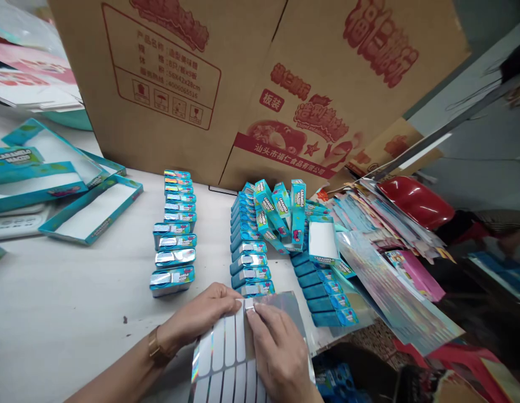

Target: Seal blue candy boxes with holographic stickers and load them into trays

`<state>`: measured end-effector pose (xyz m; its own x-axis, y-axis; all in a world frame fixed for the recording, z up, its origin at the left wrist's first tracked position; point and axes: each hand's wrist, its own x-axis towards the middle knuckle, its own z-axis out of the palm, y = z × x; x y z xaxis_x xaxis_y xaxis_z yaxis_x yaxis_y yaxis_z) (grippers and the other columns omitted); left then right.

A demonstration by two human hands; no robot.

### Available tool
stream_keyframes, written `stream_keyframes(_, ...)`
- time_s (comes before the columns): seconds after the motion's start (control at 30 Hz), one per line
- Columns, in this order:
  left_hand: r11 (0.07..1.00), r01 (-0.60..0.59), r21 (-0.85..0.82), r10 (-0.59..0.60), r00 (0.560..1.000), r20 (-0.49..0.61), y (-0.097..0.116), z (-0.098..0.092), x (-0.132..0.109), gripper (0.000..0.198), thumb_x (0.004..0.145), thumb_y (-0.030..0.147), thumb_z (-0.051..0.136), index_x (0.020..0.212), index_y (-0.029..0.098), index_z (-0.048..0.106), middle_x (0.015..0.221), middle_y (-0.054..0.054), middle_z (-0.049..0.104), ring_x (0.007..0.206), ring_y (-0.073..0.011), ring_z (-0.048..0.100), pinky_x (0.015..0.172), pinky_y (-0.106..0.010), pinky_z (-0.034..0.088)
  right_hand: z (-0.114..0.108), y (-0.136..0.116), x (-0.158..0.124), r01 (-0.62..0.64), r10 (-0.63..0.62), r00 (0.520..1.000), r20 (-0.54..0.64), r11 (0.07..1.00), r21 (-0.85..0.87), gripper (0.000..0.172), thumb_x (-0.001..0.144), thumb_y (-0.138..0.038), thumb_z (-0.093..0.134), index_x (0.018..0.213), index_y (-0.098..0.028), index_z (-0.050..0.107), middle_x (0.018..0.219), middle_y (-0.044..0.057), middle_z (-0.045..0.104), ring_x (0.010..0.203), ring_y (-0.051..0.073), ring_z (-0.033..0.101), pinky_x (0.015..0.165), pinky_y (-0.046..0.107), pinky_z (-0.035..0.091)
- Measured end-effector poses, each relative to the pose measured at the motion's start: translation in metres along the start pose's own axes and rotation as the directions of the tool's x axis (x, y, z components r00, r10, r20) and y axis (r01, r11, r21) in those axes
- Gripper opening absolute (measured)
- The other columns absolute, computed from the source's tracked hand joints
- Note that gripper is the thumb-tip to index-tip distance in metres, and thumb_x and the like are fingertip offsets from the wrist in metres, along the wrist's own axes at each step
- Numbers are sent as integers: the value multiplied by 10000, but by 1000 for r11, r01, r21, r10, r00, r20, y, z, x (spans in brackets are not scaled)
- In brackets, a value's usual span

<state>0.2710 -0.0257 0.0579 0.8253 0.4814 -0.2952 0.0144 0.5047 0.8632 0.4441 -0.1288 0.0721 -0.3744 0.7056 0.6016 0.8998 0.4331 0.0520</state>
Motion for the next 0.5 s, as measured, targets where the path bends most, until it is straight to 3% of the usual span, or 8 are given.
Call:
stream_keyframes(0.17, 1000, -24, 11, 24, 999, 25, 5, 0, 0, 227, 806, 342, 573, 693, 147, 546, 607, 50, 373, 549, -90, 256, 500, -232, 189, -5, 2, 8, -30, 31, 998, 49, 999, -14, 319, 869, -29, 505, 1119, -122, 679, 1127, 168, 675, 1057, 304, 623, 825, 449, 583)
stream_keyframes(0.37, 998, -57, -19, 58, 997, 42, 3, -3, 1, 215, 821, 327, 569, 753, 128, 615, 612, 49, 377, 555, -93, 247, 508, -236, 192, -5, 2, 11, -25, 25, 1000, -7, 1000, 8, 303, 860, -8, 516, 1082, -136, 679, 1004, 124, 675, 1032, 257, 633, 833, 391, 586)
stream_keyframes(0.5, 999, -50, 15, 49, 996, 78, 9, -3, -1, 256, 834, 349, 564, 860, 123, 683, 655, 26, 464, 559, -96, 310, 512, -227, 212, -8, 5, 11, -49, 48, 999, 23, 997, 57, 346, 847, 10, 486, 1092, -156, 665, 1099, 135, 639, 1129, 267, 596, 891, 417, 578)
